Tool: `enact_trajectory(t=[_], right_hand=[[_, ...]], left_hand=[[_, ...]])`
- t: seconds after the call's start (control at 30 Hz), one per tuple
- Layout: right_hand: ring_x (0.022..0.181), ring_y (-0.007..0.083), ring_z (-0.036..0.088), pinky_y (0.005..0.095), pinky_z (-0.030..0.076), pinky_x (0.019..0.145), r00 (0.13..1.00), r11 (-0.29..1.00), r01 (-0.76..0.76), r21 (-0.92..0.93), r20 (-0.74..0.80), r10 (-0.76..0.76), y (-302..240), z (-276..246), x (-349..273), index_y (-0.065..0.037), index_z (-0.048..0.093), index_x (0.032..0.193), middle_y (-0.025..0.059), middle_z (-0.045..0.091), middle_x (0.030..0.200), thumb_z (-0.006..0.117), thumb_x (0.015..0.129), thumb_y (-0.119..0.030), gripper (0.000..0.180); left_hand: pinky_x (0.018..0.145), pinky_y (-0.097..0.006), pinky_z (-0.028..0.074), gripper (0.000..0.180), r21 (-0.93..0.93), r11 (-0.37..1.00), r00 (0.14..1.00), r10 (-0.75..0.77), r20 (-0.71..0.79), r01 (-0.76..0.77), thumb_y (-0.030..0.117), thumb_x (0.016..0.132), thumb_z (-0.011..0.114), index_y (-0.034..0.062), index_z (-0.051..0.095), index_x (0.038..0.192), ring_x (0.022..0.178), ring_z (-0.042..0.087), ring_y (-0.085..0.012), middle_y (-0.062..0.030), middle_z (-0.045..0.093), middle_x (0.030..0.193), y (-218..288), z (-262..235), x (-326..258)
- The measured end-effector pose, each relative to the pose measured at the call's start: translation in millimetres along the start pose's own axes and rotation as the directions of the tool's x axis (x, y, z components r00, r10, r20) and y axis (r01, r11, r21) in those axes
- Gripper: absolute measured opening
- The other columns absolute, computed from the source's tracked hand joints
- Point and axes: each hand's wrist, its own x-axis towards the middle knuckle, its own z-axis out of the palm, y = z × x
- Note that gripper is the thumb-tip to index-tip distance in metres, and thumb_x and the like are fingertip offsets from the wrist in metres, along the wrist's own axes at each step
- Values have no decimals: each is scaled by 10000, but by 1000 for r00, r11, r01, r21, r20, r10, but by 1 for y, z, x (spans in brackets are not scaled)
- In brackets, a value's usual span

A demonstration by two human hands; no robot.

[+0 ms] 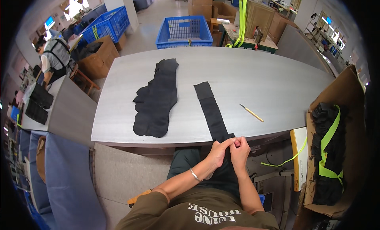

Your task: Inserting a long fabric strip into a narrow fabric sleeve as part of a manufacturing process using a small hand tool.

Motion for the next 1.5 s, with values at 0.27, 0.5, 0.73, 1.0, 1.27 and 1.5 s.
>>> enact_trajectory(t=[0.27,0.5,0.73,1.0,1.27,1.5], right_hand=[[613,311,622,407,473,584,999,997,41,-60,9,-41,0,20,30,-16,614,817,154,626,666,681,840,-163,163],[682,372,619,428,484,634,972,993,-30,-115,230,56,18,9,46,-5,643,878,197,634,736,714,788,-262,281],[680,380,649,442,502,641,996,983,-89,-162,13,92,12,31,45,-39,639,773,148,662,697,700,761,-256,225],[674,259,670,368,512,647,976,989,-144,34,169,137,22,8,36,6,669,891,133,684,736,728,752,-175,235],[818,256,659,368,526,733,999,1000,14,12,46,-15,23,8,25,-2,613,1093,124,671,913,724,768,-138,369],[968,316,617,401,531,785,942,917,294,-271,241,-231,-9,-33,-26,-124,517,1339,155,479,1281,742,784,-106,600]], left_hand=[[842,-267,485,245,-116,992,998,48,33,-44,200,853,743,-16,717,965,928,644,-123,-91,710,958,5,-4,32],[963,-303,437,302,-186,982,1000,-26,-4,25,287,901,716,31,671,1054,1061,606,-144,-41,690,1039,6,0,35],[728,-263,402,392,7,994,976,107,-188,-107,428,899,719,82,537,876,797,435,-64,26,514,847,-8,-12,54],[996,-347,451,390,-214,974,996,-65,57,75,338,942,672,-1,625,1130,1029,632,-220,-121,686,1054,5,-6,34],[904,-366,544,344,-269,962,988,-12,151,52,290,952,660,-33,645,1073,969,665,-224,-133,689,1024,-6,-11,37],[919,-410,534,346,-358,925,991,-122,49,132,230,933,688,-45,588,1119,1021,647,-265,-149,671,1061,-3,-12,41]])
